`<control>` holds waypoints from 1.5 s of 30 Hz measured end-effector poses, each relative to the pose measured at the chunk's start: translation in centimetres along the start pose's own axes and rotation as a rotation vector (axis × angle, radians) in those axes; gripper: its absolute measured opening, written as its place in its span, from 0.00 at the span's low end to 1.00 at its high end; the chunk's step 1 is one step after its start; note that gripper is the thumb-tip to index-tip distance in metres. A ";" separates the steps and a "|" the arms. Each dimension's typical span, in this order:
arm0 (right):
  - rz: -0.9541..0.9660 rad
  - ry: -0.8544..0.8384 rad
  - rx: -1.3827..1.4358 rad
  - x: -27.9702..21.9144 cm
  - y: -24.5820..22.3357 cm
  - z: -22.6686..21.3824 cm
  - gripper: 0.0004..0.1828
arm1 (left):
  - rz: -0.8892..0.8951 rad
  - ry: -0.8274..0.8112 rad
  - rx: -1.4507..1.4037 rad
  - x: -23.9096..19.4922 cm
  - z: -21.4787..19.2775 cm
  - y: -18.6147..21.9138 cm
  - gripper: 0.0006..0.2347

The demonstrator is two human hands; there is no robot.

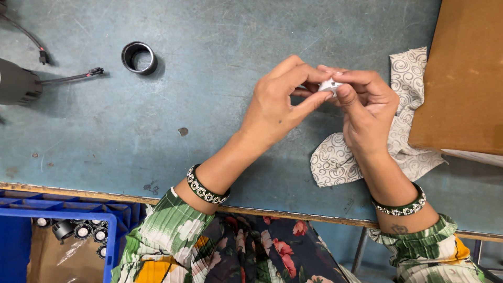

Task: The person assembles small light fixture components by hand at a workbench. They repeatedly pick up clear plastic lens pieces and white plastic housings, fit them together, and place the assembled units on the table. The person handles the parts one at a time without using tools.

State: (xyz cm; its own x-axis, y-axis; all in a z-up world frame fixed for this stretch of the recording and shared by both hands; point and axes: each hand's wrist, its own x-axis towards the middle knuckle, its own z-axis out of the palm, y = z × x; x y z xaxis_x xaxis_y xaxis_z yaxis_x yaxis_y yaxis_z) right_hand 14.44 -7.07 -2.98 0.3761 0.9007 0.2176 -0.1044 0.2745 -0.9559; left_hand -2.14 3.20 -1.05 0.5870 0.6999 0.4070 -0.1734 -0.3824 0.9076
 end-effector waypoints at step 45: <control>-0.164 -0.183 -0.183 1.1 -1.1 1.2 0.15 | -0.557 -0.001 -0.623 0.9 -0.5 -3.2 0.11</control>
State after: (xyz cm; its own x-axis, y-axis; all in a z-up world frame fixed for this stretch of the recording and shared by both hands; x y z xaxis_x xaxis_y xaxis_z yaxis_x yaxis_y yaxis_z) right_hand 13.89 -5.95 -1.42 0.2004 0.8996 0.3881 0.1174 0.3712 -0.9211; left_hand -1.50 5.35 -3.55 0.7171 0.6870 -0.1174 -0.2634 0.4232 0.8669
